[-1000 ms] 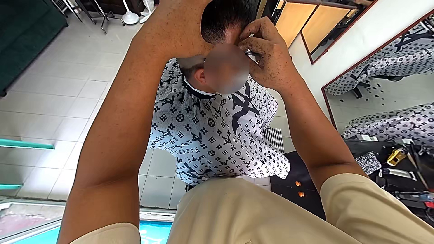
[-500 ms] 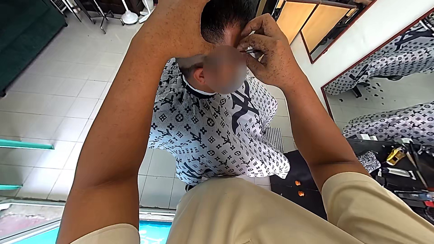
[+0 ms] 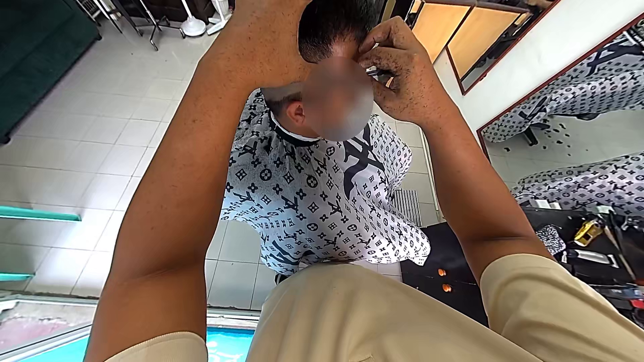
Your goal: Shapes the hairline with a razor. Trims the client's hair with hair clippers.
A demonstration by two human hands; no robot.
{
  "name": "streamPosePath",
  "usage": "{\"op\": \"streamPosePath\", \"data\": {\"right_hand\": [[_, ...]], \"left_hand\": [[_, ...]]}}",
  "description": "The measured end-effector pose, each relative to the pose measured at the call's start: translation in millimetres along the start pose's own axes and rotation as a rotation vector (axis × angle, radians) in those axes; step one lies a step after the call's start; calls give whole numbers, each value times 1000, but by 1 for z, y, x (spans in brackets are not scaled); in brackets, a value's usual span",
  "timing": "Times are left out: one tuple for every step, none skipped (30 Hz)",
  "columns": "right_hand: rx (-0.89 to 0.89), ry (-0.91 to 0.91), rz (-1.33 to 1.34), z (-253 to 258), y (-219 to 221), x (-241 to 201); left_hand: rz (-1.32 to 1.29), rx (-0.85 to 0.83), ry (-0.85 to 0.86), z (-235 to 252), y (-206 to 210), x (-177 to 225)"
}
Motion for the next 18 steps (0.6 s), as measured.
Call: {"op": "streamPosePath", "data": {"right_hand": [[5, 3, 1, 0, 0, 0], [7, 0, 1, 0, 1, 0], [5, -8, -7, 0, 1, 0], [0, -16, -13, 0, 1, -1], [-5, -19, -19, 0, 2, -2], [-7, -19, -21, -1, 2, -2], [-6, -17, -19, -1, 2, -2], [-2, -13, -18, -1, 2, -2], [-1, -10, -20, -2, 2, -2], [1, -12, -18, -2, 2, -2], [2, -13, -18, -2, 3, -3], [8, -15, -14, -3, 3, -4], [23, -17, -15, -3, 3, -6], [36, -17, -16, -4, 3, -9], [50, -17, -22, -3, 3, -12], [59, -16, -32, -3, 4, -14], [61, -15, -43, -3, 5, -16], [61, -14, -52, -2, 6, -16]], "left_hand": [[1, -4, -1, 0, 0, 0], [0, -9, -5, 0, 0, 0], [-1, -10, -6, 0, 1, -1], [-5, -11, -6, 0, 1, -1], [-3, -13, -3, 0, 1, 0], [0, -15, 0, 0, 1, 0], [-2, -16, -2, 0, 1, -1], [-6, -19, -14, 0, 1, -1], [-10, -13, -15, 0, 1, -1], [-16, -11, -24, 0, 1, -1], [-20, -14, -23, 0, 1, -1], [-15, -24, -18, 0, 0, -1], [-11, -39, -13, 0, 0, -1], [-7, -51, -2, -1, -1, 0], [-1, -57, 16, -2, -1, -1], [-2, -67, 16, -2, 0, -1], [0, -71, 15, -2, 0, 0], [-1, -73, 16, -2, 0, 0]]}}
Point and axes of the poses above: each hand's wrist, its own z-axis towards the middle knuckle, its own y-axis out of the palm, x = y × z, the point moved 4 cm from there along z, towards the middle knuckle, and after that the axes turned 11 degrees about -z, right-handed, at the moved point
